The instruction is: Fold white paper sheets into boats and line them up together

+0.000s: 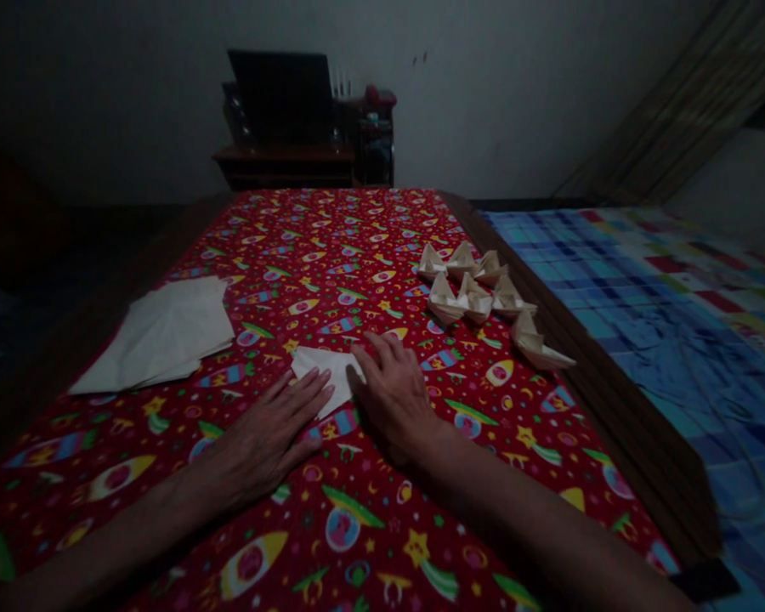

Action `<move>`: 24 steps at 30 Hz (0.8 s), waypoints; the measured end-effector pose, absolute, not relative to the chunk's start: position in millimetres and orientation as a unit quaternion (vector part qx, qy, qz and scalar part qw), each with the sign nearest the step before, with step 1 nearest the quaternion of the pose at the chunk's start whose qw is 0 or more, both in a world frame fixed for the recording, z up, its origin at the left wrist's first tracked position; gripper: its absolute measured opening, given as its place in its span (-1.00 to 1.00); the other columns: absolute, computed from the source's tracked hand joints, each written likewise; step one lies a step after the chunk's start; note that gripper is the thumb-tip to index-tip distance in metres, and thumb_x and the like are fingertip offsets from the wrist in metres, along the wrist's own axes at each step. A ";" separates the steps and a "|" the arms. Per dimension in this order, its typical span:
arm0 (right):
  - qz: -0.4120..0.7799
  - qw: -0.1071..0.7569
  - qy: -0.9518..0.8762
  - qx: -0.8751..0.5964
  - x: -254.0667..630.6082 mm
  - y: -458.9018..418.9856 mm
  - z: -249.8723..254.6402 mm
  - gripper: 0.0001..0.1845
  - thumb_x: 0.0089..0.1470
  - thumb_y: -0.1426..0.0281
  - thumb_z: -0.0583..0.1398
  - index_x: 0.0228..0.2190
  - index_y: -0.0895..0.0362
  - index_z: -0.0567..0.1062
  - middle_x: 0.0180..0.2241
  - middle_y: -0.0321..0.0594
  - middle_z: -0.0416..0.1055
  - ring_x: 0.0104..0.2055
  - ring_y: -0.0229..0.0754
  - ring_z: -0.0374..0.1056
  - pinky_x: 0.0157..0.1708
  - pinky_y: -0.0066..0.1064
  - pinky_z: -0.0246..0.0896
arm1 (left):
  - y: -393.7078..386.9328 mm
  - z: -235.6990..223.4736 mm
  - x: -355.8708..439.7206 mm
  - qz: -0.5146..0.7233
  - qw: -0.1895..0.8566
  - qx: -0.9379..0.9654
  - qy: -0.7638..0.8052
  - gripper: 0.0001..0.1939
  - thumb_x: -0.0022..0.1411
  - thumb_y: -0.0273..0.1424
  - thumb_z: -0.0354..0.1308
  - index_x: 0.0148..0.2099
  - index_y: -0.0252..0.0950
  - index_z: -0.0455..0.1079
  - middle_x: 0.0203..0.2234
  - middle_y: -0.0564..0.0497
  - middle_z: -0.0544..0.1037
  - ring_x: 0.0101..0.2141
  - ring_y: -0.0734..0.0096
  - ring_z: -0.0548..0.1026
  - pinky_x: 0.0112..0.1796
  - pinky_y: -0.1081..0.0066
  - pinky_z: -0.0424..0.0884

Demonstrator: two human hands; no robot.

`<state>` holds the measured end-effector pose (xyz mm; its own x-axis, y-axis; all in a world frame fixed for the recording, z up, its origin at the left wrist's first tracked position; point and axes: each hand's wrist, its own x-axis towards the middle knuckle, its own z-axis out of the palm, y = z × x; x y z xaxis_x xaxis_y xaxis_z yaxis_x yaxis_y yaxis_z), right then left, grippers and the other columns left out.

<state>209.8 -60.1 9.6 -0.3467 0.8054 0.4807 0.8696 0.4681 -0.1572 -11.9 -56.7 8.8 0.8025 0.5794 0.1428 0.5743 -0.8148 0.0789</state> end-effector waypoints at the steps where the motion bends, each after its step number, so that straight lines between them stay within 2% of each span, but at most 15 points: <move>1: -0.066 0.238 -0.843 -0.478 209.7 -66.7 8.6 -0.60 0.18 0.46 0.01 0.05 0.23 0.30 0.10 0.08 0.23 0.13 0.02 0.10 0.01 -0.06 0.13 | -56.2 9.1 -11.5 0.085 0.014 0.949 0.305 -0.46 0.33 -0.18 -0.12 0.25 -0.37 0.08 0.24 -0.18 0.10 0.24 0.14 0.02 0.18 0.04 0.05; 3: -0.040 0.203 -0.896 -0.394 210.0 -80.9 5.4 -0.52 0.20 0.52 -0.06 0.15 0.19 0.18 0.11 0.00 0.25 0.16 -0.10 0.12 0.13 -0.05 0.04 | -56.2 8.7 -11.0 0.098 0.011 0.947 0.305 -0.47 0.33 -0.19 -0.11 0.24 -0.38 0.10 0.23 -0.19 0.13 0.23 0.14 0.04 0.18 0.03 0.05; 6: -0.002 0.168 -0.902 -0.398 215.8 -96.1 0.1 -0.46 0.22 0.32 0.00 0.19 0.22 0.11 0.16 0.01 0.18 0.21 -0.11 0.07 0.16 -0.11 0.05 | -57.7 7.1 -11.3 0.108 0.004 0.947 0.302 -0.48 0.33 -0.20 -0.12 0.24 -0.36 0.10 0.22 -0.18 0.15 0.23 0.15 0.06 0.18 0.03 0.05; 9: -0.015 0.167 -0.888 -0.427 226.2 -99.4 -1.0 -0.47 0.21 0.30 0.03 0.16 0.23 0.17 0.15 0.03 0.19 0.21 -0.09 0.09 0.16 -0.11 0.06 | -59.4 7.2 -12.4 0.106 -0.001 0.948 0.299 -0.48 0.33 -0.19 -0.13 0.23 -0.36 0.11 0.22 -0.17 0.15 0.23 0.15 0.06 0.18 0.02 0.03; 12: -0.035 0.181 -0.875 -0.447 230.6 -93.9 4.1 -0.59 0.21 0.35 0.03 0.06 0.21 0.31 0.06 -0.01 0.32 0.13 -0.09 0.19 0.15 -0.08 0.03 | -55.9 9.8 -11.7 0.115 0.013 0.947 0.298 -0.51 0.33 -0.22 -0.09 0.21 -0.35 0.14 0.20 -0.18 0.20 0.20 0.13 0.12 0.16 0.00 0.04; 15: -0.038 0.185 -0.863 -0.469 224.9 -80.4 11.9 -0.75 0.22 0.39 0.02 -0.19 0.16 0.47 -0.15 -0.10 0.47 -0.07 -0.14 0.33 0.04 -0.16 0.07 | -40.6 12.4 -7.7 0.157 0.067 0.939 0.300 -0.67 0.33 -0.31 -0.07 0.07 -0.28 0.32 0.08 -0.12 0.38 0.08 0.20 0.31 0.09 0.10 0.17; 16: -0.041 0.182 -0.859 -0.477 221.8 -74.4 14.5 -0.75 0.22 0.38 0.02 -0.29 0.15 0.49 -0.25 -0.13 0.49 -0.16 -0.16 0.35 -0.03 -0.20 0.10 | -33.0 12.9 -5.7 0.185 0.091 0.932 0.300 -0.73 0.33 -0.36 -0.08 -0.04 -0.26 0.39 -0.02 -0.07 0.45 -0.01 0.27 0.38 0.02 0.19 0.26; 18: -0.067 0.166 -0.842 -0.509 215.6 -62.5 19.0 -0.70 0.20 0.31 0.06 -0.46 0.17 0.47 -0.44 -0.15 0.45 -0.33 -0.17 0.31 -0.20 -0.26 0.11 | -16.5 13.0 -1.6 0.227 0.156 0.915 0.295 -0.80 0.31 -0.38 -0.02 -0.22 -0.27 0.42 -0.20 -0.03 0.50 -0.14 0.35 0.42 -0.10 0.33 0.34; 20: -0.083 0.152 -0.820 -0.546 211.2 -53.5 22.9 -0.74 0.14 0.23 0.13 -0.42 0.17 0.46 -0.41 -0.12 0.39 -0.32 -0.13 0.25 -0.29 -0.29 0.07 | -1.4 12.1 1.4 0.227 0.207 0.906 0.290 -0.90 0.25 -0.40 0.05 -0.28 -0.27 0.39 -0.29 0.00 0.46 -0.24 0.39 0.43 -0.21 0.39 0.38; 21: -0.076 0.151 -0.810 -0.562 209.9 -51.0 24.4 -0.74 0.11 0.21 0.15 -0.38 0.17 0.45 -0.36 -0.10 0.37 -0.30 -0.12 0.22 -0.31 -0.31 0.06 | 4.8 11.4 2.2 0.228 0.215 0.904 0.290 -0.92 0.22 -0.40 0.09 -0.24 -0.27 0.37 -0.27 0.00 0.44 -0.24 0.38 0.42 -0.21 0.39 0.38; 24: -0.034 0.170 -0.793 -0.584 209.4 -49.8 27.0 -0.72 0.08 0.20 0.18 -0.33 0.18 0.39 -0.27 -0.08 0.29 -0.24 -0.13 0.17 -0.31 -0.35 0.06 | 18.1 8.3 0.9 0.232 0.175 0.907 0.305 -0.63 0.12 -0.33 0.20 -0.01 -0.23 0.28 -0.12 -0.05 0.36 -0.10 0.26 0.34 -0.10 0.28 0.34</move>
<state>209.4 -49.8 27.0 -0.2608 0.9147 0.3087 0.9376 0.3162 -0.1448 0.9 18.1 8.3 0.7061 0.6350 0.3134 0.4732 -0.7524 0.4582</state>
